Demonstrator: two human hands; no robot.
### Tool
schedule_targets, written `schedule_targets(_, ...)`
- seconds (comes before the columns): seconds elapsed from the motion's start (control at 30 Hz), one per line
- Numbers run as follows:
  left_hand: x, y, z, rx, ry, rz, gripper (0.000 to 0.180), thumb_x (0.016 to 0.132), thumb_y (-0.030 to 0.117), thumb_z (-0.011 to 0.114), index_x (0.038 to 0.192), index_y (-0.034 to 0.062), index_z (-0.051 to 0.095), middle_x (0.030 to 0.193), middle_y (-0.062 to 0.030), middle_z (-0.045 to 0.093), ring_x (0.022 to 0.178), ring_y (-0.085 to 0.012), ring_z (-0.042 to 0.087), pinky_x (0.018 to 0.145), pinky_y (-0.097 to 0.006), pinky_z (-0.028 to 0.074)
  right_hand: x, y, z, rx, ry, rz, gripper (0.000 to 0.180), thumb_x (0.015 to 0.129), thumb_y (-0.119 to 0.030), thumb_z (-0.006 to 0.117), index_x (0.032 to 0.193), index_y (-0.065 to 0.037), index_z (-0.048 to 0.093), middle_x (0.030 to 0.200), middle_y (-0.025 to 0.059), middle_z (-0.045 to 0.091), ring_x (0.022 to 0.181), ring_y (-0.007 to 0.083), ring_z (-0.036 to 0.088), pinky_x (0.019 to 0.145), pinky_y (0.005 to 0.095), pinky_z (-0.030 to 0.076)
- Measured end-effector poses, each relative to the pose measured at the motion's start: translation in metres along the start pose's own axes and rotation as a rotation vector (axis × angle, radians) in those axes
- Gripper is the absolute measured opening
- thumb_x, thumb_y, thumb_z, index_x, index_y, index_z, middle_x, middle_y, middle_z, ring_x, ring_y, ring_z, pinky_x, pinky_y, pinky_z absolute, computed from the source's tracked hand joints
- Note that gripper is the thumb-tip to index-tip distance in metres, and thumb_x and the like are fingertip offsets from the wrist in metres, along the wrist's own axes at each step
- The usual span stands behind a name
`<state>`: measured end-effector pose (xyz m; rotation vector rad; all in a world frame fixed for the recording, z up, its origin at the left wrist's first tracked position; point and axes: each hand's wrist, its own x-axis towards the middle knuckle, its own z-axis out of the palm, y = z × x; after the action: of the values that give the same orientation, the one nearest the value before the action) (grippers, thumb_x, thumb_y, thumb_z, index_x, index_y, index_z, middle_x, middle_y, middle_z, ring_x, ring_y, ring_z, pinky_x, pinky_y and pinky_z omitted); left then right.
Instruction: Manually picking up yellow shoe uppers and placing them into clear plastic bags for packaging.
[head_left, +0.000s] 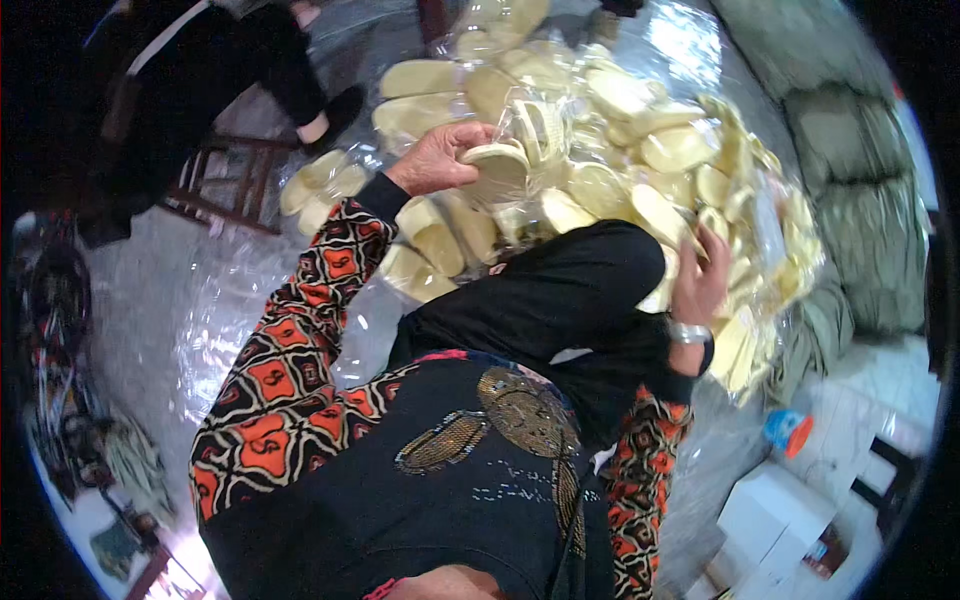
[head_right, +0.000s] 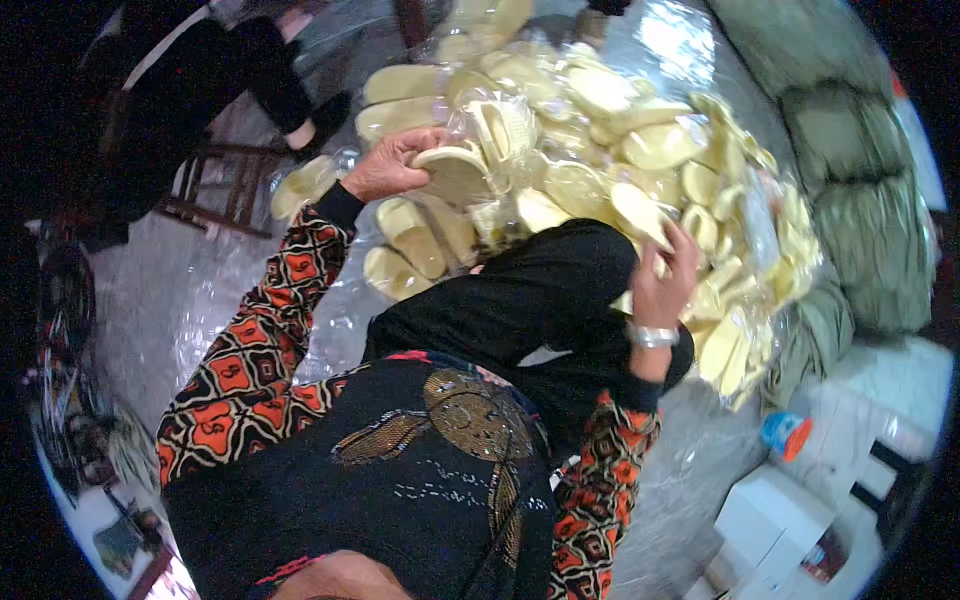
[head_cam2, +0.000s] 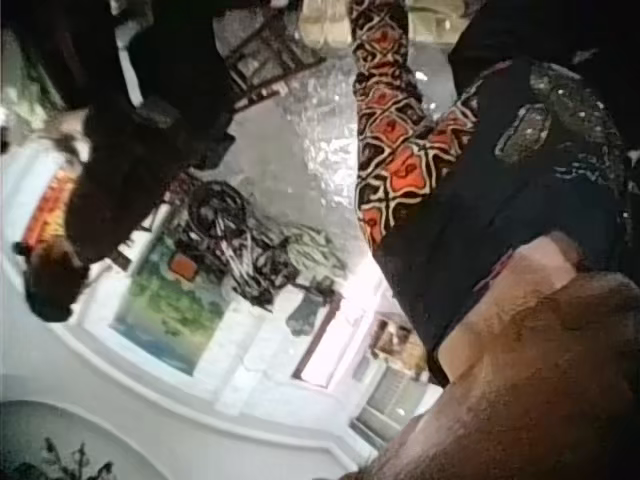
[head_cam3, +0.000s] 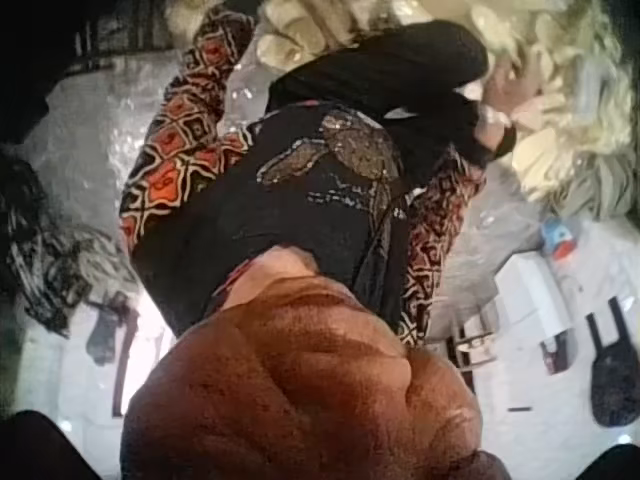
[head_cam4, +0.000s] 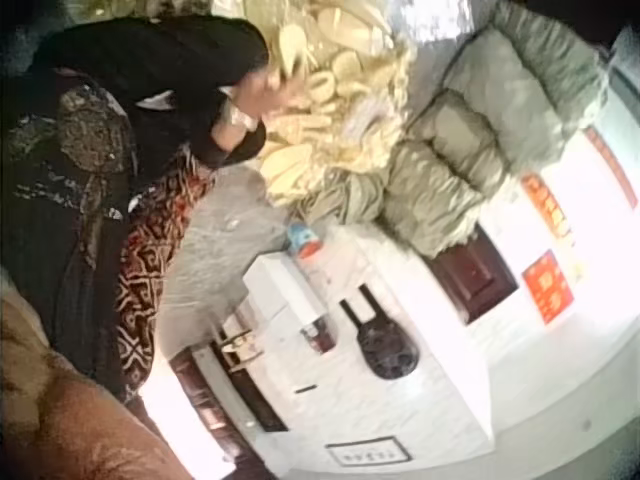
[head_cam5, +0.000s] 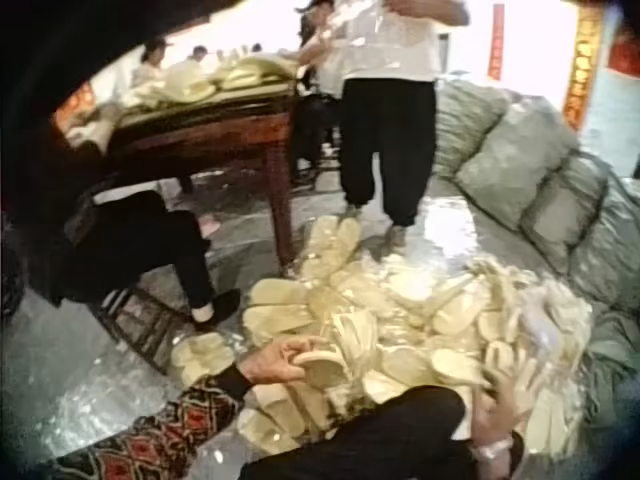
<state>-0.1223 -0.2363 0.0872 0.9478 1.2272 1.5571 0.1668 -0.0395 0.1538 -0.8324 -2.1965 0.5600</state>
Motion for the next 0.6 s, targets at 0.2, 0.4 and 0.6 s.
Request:
schedule_targets(0.2, 0.027, 0.055, 0.051, 0.622, -0.237, 0.059, 0.018, 0.063, -0.008, 0.053, 0.072, 0.0034, 0.044, 0.115, -0.0093, 0.053, 0.099, -0.0131, 0.049, 0.083, -0.025, 0.040, 0.043, -0.031, 0.019, 0.035, -0.105, -0.225, 0.036, 0.074, -0.005, 0.054, 0.110, -0.003, 0.050, 0.107, 0.0170, 0.051, 0.099, 0.0321, 0.050, 0.085, 0.0333, 0.041)
schedule_targets(0.4, 0.042, 0.064, 0.071, 0.742, -0.378, 0.302, 0.025, 0.063, -0.007, 0.059, 0.068, 0.0033, 0.037, 0.111, -0.0091, 0.056, 0.093, -0.0120, 0.052, 0.075, -0.025, 0.041, 0.035, 0.008, 0.020, 0.042, -0.457, 0.044, 0.039, 0.075, -0.015, 0.057, 0.112, -0.005, 0.049, 0.108, 0.0170, 0.052, 0.104, 0.0310, 0.048, 0.088, 0.0326, 0.039)
schedule_targets(0.6, 0.041, 0.058, 0.067, 0.827, -0.304, 0.337, 0.022, 0.065, -0.003, 0.061, 0.081, 0.0036, 0.049, 0.087, -0.0047, 0.055, 0.078, -0.0128, 0.051, 0.068, -0.025, 0.042, 0.006, 0.023, 0.024, 0.483, -0.493, 0.435, 0.013, 0.081, -0.012, 0.056, 0.088, -0.001, 0.059, 0.070, 0.0020, 0.058, 0.061, 0.0074, 0.056, 0.055, 0.0201, 0.046)
